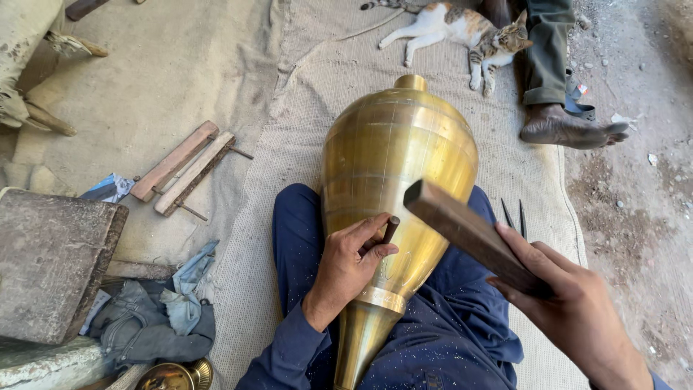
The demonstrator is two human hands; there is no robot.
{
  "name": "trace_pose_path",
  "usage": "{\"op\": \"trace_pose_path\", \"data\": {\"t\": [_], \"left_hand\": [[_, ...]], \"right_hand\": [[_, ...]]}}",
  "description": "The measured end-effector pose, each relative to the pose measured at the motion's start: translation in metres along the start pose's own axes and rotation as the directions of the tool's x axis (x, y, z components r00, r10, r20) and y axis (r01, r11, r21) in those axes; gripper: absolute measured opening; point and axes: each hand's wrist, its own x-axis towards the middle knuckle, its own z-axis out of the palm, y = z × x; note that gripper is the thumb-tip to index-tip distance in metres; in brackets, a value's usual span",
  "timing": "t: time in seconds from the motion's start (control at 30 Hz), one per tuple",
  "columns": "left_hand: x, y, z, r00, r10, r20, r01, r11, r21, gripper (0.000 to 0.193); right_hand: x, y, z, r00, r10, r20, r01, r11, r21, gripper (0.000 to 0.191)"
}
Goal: The person sits on the ground and uses a hammer and chisel to engrave a decorative pattern onto a large brass vessel. They repeatedly strike the chisel to create fine lines and shapes on the curved surface.
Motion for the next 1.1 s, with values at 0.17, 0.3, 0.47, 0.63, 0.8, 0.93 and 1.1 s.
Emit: {"op": "trace_pose_path", "data": {"t": [0.17,0.3,0.47,0.63,0.8,0.93,1.1], "left_hand": [[-0.002,0.0,-0.001,1.0,0.012,0.004,-0.012,0.999,0.03,0.051],[-0.003,0.001,0.0,0.998,-0.066,0.019,0.066,0.998,0.021,0.051],[-0.006,-0.001,0.004,0.999,-0.015,0.038,0.014,1.0,0.022,0.05],[-0.007,-0.004,0.003,0.999,-0.03,0.034,0.028,0.997,0.078,0.051],[-0.007,-0.004,0.001,0.999,-0.027,0.042,0.025,0.999,0.046,0.051],[-0.008,-0.004,0.0,1.0,-0.009,0.012,0.008,0.999,0.043,0.052],[-0.009,-0.004,0.0,0.998,-0.059,0.032,0.059,0.998,0.015,0.051]], "right_hand": [[-0.009,0.003,-0.002,0.999,-0.028,0.039,0.036,0.976,-0.213,0.074],[-0.003,0.002,-0.004,0.941,0.214,0.264,-0.03,0.825,-0.565,0.078],[0.001,-0.003,-0.005,0.954,0.145,0.264,-0.033,0.921,-0.388,0.077],[-0.003,-0.003,-0.005,0.989,0.053,0.14,-0.023,0.978,-0.209,0.077],[-0.012,0.006,-0.004,0.987,-0.151,-0.057,0.151,0.988,-0.014,0.075],[-0.017,0.008,0.003,0.993,-0.106,-0.043,0.104,0.993,-0.046,0.078],[-0.011,0.004,0.013,0.988,0.09,-0.122,-0.062,0.974,0.22,0.087]]}}
